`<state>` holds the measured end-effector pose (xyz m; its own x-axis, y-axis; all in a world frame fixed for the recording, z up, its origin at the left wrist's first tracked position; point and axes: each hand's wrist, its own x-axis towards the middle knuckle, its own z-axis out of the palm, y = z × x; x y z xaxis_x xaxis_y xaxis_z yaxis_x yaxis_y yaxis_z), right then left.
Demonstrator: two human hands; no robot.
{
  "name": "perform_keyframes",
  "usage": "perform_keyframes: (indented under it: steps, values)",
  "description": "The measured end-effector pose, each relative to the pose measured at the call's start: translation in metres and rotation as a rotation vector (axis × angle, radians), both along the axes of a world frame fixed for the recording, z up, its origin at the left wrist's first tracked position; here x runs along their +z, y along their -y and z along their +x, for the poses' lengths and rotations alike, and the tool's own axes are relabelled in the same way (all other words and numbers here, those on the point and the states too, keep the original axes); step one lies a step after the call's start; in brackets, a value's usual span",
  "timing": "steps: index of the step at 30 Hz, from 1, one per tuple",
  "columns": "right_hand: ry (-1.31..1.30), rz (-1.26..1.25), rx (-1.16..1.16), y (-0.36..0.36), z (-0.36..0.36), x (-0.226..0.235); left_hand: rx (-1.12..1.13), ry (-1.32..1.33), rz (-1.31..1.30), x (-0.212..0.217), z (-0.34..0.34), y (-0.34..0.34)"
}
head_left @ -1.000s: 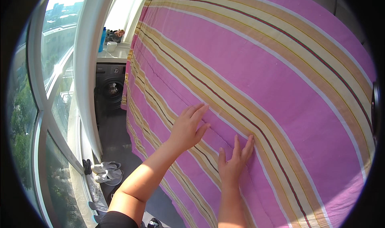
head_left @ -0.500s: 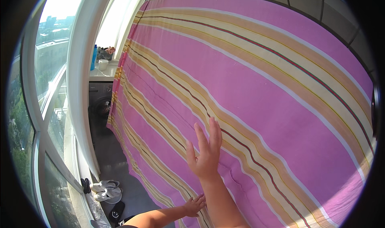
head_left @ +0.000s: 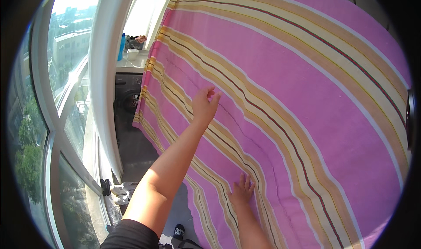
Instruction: The person hangs a large striped fabric over a rack, then washes a black garment by hand in a sink using soap, and finally rinses a blue cloth under a running faucet.
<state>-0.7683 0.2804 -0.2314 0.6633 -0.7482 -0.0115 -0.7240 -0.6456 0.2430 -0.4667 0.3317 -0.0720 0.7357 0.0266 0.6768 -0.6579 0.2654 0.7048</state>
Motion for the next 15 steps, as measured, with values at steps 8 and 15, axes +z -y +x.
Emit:
perform_keyframes:
  steps: [8, 15]
  values:
    - [0.094, -0.062, 0.024, 0.039, 0.01, -0.001, -0.289, -0.203, 0.07, 0.049, 0.004, 0.032]
    - [0.081, -0.098, 0.023, 0.076, 0.021, -0.006, -0.482, -0.432, -0.273, 0.01, 0.038, 0.047]
